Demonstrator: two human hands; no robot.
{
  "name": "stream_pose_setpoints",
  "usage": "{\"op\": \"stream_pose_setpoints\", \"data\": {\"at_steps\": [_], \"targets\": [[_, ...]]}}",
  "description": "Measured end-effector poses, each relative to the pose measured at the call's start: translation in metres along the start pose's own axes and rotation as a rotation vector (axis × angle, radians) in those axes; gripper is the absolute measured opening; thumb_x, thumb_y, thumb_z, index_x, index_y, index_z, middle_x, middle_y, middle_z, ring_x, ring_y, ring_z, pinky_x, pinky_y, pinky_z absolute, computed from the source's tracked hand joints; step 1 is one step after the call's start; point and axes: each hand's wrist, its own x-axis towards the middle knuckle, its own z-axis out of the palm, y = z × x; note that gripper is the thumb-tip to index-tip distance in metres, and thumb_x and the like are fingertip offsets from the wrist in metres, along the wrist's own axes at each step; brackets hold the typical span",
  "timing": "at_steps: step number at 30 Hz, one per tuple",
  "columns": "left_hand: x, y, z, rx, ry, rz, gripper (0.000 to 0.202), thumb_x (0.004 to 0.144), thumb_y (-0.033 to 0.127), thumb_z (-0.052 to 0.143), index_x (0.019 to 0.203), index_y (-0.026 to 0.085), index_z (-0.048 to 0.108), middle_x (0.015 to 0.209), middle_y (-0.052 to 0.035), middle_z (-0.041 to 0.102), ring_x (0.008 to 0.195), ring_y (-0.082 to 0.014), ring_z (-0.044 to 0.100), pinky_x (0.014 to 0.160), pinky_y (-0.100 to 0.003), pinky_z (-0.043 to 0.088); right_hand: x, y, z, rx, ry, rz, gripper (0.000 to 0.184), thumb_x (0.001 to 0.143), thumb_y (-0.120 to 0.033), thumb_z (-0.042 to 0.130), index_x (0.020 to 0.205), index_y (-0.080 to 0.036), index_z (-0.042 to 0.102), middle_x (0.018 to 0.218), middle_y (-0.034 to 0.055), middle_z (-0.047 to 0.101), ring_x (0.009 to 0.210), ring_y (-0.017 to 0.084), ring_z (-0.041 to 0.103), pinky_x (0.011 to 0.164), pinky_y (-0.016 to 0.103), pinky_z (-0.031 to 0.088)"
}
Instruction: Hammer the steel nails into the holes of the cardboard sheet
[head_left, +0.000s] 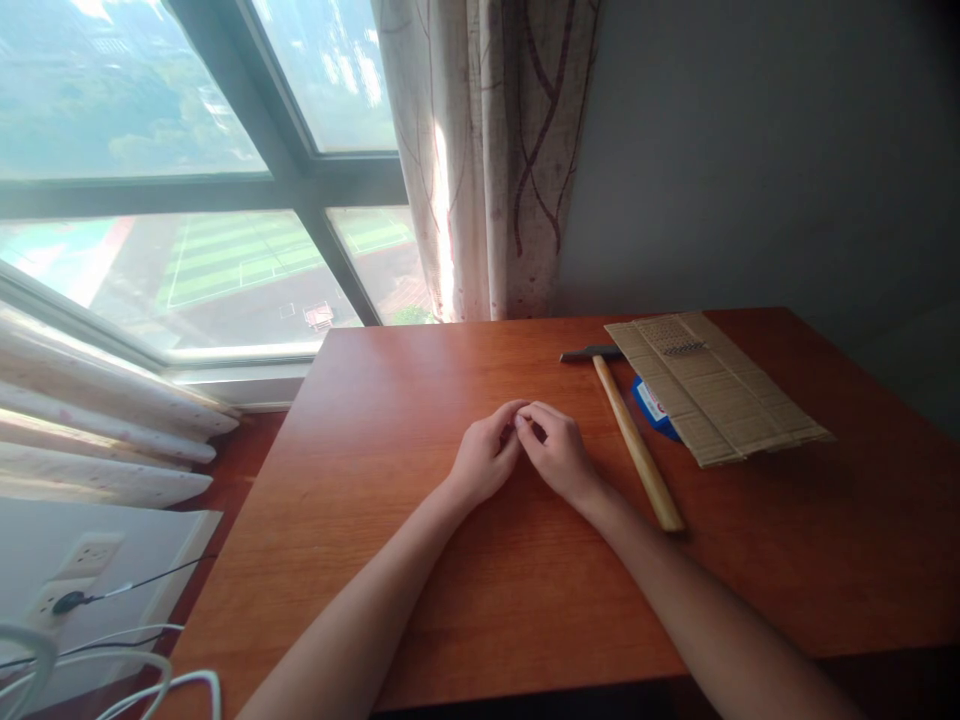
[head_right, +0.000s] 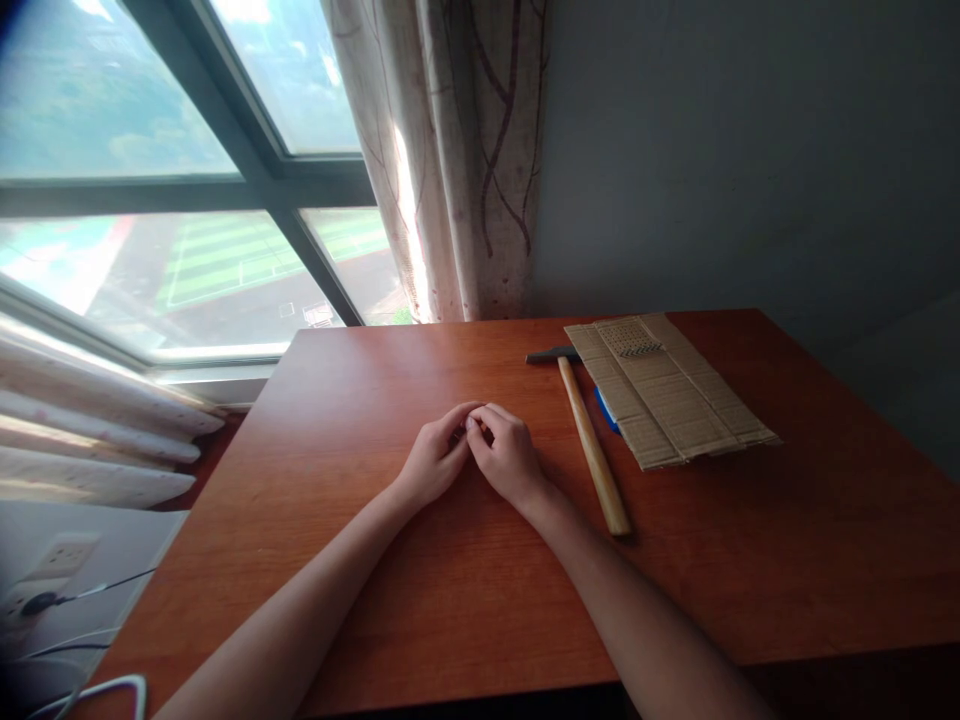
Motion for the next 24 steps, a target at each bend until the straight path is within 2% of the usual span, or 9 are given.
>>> {"op": "stream_pose_setpoints", "data": {"at_steps": [7,16,24], "targets": [[-0.0020,-0.0009,0.0001,0.129,-0.026,0.026,0.038,0.095,0.017,0.043,0.131,0.016,0.055,0.114,-0.0129,0.074,0.097,-0.0224,0.072,0.087,-0.034,0.054,0.0006,0.0030,0.0006,-0.014,-0.010,0.013,0.019,0.094,-0.021,0.050,0.077,-0.020,0.058,0.076,0.0025,0.059,0.070,0.017,0.055,0.067,0.029,0.040],[-0.0033,-0.0043,0.0012,0.255,-0.073,0.055,0.042,0.096,0.017,0.039,0.137,0.013,0.046,0.119,-0.0162,0.072,0.100,-0.0254,0.073,0.087,-0.038,0.056,0.0023,0.0025,-0.0012,0.011,-0.003,0.057,0.019,0.092,-0.023,0.050,0.075,-0.020,0.058,0.075,0.0027,0.062,0.069,0.017,0.057,0.066,0.028,0.041],[-0.0029,-0.0040,0.0007,0.281,-0.098,0.060,0.043,0.096,0.019,0.042,0.138,0.014,0.045,0.123,-0.0160,0.071,0.103,-0.0257,0.072,0.089,-0.039,0.057,0.0029,0.0018,-0.0016,0.031,-0.007,0.079,0.019,0.091,-0.023,0.051,0.074,-0.020,0.059,0.074,0.0029,0.063,0.069,0.017,0.057,0.066,0.028,0.042]]}}
